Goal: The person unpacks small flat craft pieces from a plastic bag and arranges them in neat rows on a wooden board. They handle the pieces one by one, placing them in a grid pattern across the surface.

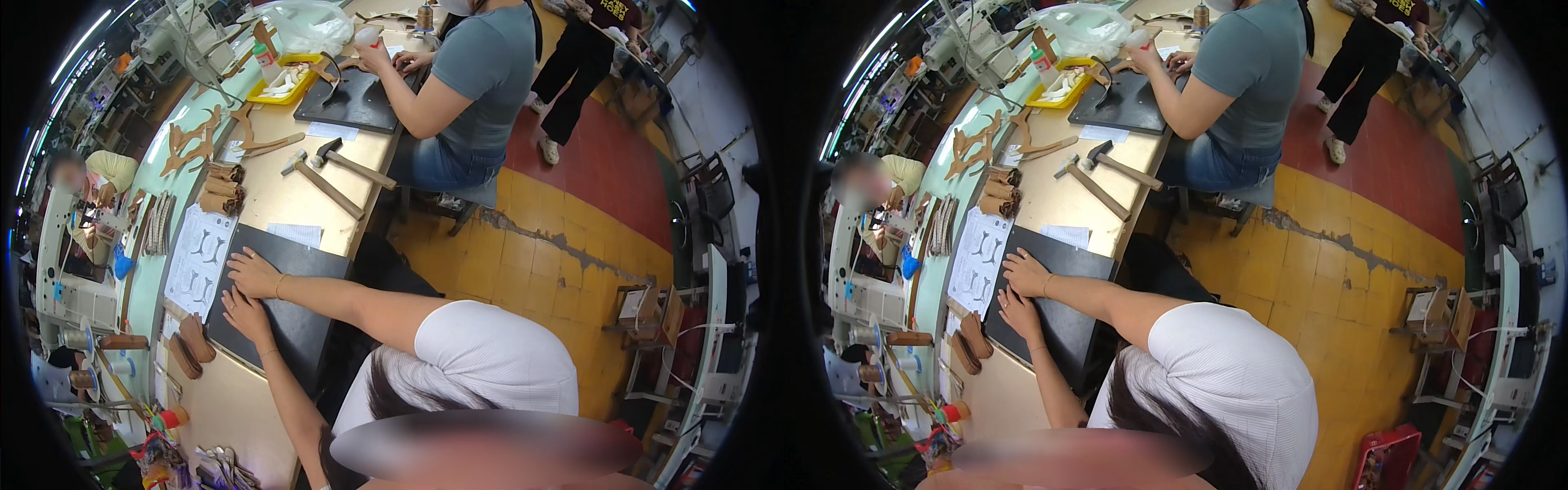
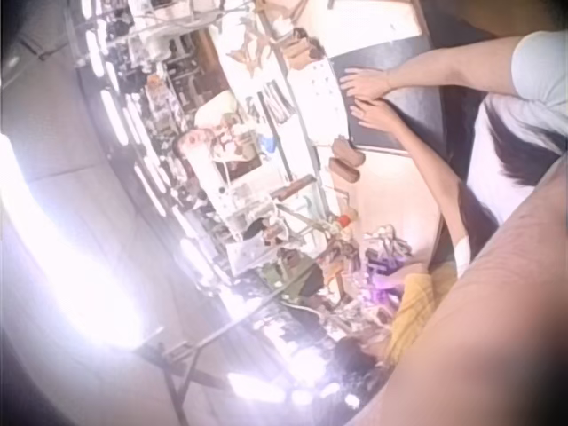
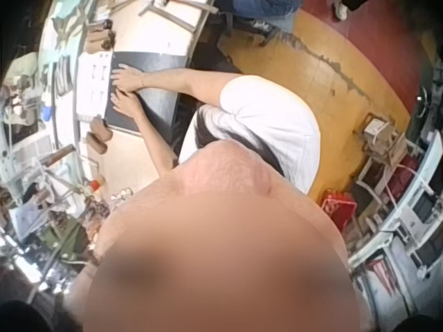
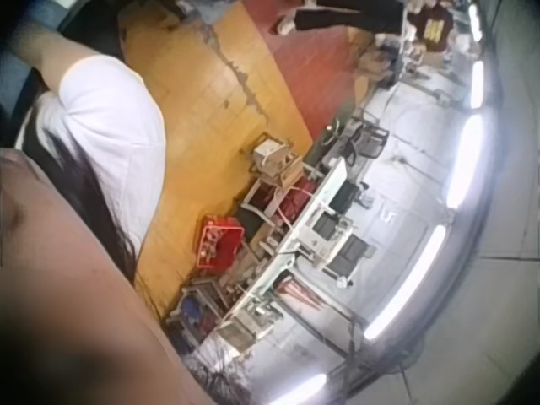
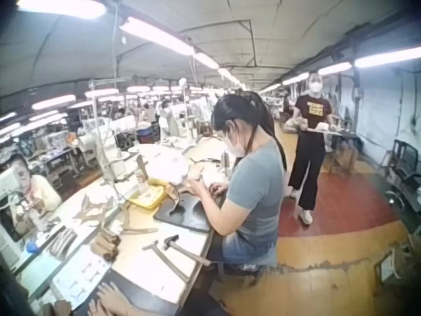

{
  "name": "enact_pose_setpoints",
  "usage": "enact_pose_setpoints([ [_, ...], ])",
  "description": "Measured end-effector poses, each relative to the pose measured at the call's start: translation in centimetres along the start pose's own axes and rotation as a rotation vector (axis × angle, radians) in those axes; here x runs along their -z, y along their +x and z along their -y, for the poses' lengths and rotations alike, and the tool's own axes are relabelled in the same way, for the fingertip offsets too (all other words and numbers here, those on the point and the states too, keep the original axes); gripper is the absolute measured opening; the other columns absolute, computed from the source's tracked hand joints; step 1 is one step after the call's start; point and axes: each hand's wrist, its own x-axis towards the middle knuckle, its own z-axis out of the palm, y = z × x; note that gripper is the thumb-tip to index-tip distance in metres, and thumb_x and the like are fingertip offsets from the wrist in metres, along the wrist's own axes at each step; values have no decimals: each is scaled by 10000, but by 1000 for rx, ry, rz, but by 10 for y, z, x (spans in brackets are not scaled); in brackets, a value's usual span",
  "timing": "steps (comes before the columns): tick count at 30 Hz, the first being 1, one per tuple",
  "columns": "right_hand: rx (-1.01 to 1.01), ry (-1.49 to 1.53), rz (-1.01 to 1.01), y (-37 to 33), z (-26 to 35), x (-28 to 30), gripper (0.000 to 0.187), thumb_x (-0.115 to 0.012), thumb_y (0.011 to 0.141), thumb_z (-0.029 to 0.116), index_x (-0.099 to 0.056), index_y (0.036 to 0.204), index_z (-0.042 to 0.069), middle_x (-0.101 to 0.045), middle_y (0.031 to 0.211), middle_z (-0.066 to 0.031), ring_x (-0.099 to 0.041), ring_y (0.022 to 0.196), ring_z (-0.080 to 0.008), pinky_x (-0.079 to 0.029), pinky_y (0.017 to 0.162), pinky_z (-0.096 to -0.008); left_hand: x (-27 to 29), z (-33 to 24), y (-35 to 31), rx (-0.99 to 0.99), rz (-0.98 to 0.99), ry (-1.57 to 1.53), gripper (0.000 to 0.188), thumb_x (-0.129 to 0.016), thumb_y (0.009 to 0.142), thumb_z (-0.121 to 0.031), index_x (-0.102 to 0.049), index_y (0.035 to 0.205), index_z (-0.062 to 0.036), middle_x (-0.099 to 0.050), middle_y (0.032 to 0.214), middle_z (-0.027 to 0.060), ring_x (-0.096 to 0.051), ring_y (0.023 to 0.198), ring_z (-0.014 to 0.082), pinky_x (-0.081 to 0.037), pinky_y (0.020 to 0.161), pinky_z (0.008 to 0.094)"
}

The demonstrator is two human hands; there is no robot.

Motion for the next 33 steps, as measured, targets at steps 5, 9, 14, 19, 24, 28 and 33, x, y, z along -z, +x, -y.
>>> enact_pose_setpoints([
  [5, 5, -15, 18, 1, -2, 3, 300, -576, 847, 265, -673, 1073, 93, -566, 1284, -125, -441, 1280, -296, -264, 1087, -523, 2, -4, 0, -11, -23, -15, 456, -437, 972, -309, -458, 1378, -102, -386, 1480, 131, -330, 1387, 276, -229, 1121, 516],
  [9, 13, -15, 4, 1, -1, 3, 302, -576, 848, 262, -672, 1072, 84, -563, 1288, -132, -439, 1280, -302, -266, 1087, -521, 3, -3, 0, -10, -9, 2, 452, -437, 974, -308, -461, 1375, -101, -379, 1484, 131, -330, 1387, 276, -227, 1122, 514],
  [14, -9, -9, 30, 1, -1, 3, 296, -585, 841, 257, -671, 1075, 95, -566, 1283, -127, -435, 1284, -308, -262, 1087, -531, -1, -1, -1, -21, -28, 0, 450, -445, 972, -306, -464, 1374, -105, -375, 1490, 120, -325, 1391, 272, -225, 1122, 516],
  [19, -123, 430, -92, 0, 3, 30, 226, -580, 826, 165, -675, 1001, 57, -607, 1193, -118, -517, 1179, -274, -369, 1011, -443, 9, 9, -4, -37, -144, -388, 437, -458, 941, -133, -448, 1372, -61, -416, 1425, 187, -415, 1303, 320, -294, 1084, 465],
  [24, -145, 888, -61, -69, 27, 114, 162, -577, 838, 122, -666, 922, 16, -659, 1000, -121, -628, 947, -241, -491, 819, -334, 45, -14, -32, 85, -182, -813, 411, -456, 935, -26, -462, 1345, -26, -484, 1243, 175, -513, 1146, 266, -428, 950, 364],
  [28, -307, 1071, 321, -172, 25, 197, 207, -575, 928, 183, -666, 1002, 12, -697, 920, -79, -660, 880, -159, -506, 812, -290, 77, -69, -62, -68, -106, -1009, 356, -508, 958, -84, -491, 1312, -39, -505, 1201, 133, -523, 1019, 205, -428, 902, 324],
  [33, -810, 1172, 222, -249, -2, 230, 254, -569, 955, 203, -647, 1067, -10, -692, 946, -78, -657, 895, -135, -507, 834, -276, 95, -170, -95, -323, 280, -1294, 269, -546, 945, -72, -576, 1210, -32, -528, 1156, 91, -532, 998, 161, -434, 883, 276],
])
